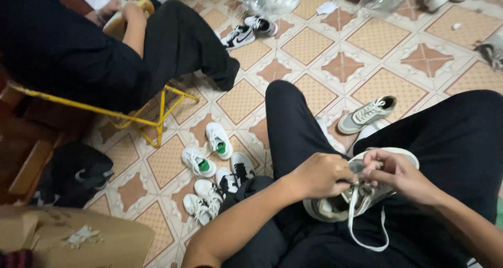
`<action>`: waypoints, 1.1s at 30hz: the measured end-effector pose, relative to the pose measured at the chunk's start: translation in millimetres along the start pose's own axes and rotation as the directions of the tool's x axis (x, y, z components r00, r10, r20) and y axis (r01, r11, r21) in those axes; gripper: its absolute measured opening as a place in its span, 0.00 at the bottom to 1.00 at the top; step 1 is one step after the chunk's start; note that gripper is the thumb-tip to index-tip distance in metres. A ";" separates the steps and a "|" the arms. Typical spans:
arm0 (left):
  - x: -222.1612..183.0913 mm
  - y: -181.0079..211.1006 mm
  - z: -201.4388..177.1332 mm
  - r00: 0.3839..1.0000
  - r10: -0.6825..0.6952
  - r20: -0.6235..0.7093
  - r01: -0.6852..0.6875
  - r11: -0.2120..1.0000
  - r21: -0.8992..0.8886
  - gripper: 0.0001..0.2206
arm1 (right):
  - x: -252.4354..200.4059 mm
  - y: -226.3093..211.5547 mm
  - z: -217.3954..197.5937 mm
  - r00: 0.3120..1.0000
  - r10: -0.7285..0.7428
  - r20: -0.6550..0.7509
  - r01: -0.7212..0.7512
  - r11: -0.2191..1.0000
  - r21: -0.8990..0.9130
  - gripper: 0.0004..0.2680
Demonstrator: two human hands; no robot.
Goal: Lacing multiple pairs of sneakers while sitting on the floor.
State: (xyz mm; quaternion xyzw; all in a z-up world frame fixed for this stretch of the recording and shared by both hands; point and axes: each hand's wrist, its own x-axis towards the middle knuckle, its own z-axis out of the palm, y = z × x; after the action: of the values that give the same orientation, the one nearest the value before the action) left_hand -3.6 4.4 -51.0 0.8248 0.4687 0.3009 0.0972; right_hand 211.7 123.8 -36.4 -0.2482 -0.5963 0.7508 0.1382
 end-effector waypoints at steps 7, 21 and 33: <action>-3.2 5.3 -6.8 0.998 0.067 -0.001 -0.067 0.998 -0.002 0.09 | -6.0 -13.4 2.0 0.994 0.101 0.029 -0.104 0.985 0.136 0.08; 17.3 34.2 -56.5 0.954 0.299 -0.010 -0.299 0.950 -0.086 0.12 | -25.2 -51.8 8.4 0.981 0.054 0.187 -0.009 0.972 -0.233 0.08; 22.7 41.3 -71.1 0.964 0.267 0.012 -0.267 0.963 -0.031 0.04 | -33.0 -82.3 12.4 0.988 0.089 0.126 -0.047 0.953 -0.299 0.05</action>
State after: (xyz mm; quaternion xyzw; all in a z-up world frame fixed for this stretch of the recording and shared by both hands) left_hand -7.2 -7.7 33.4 0.8813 0.3482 0.3116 0.0714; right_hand 225.5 117.5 51.8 -0.2340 -0.7010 0.6730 0.0320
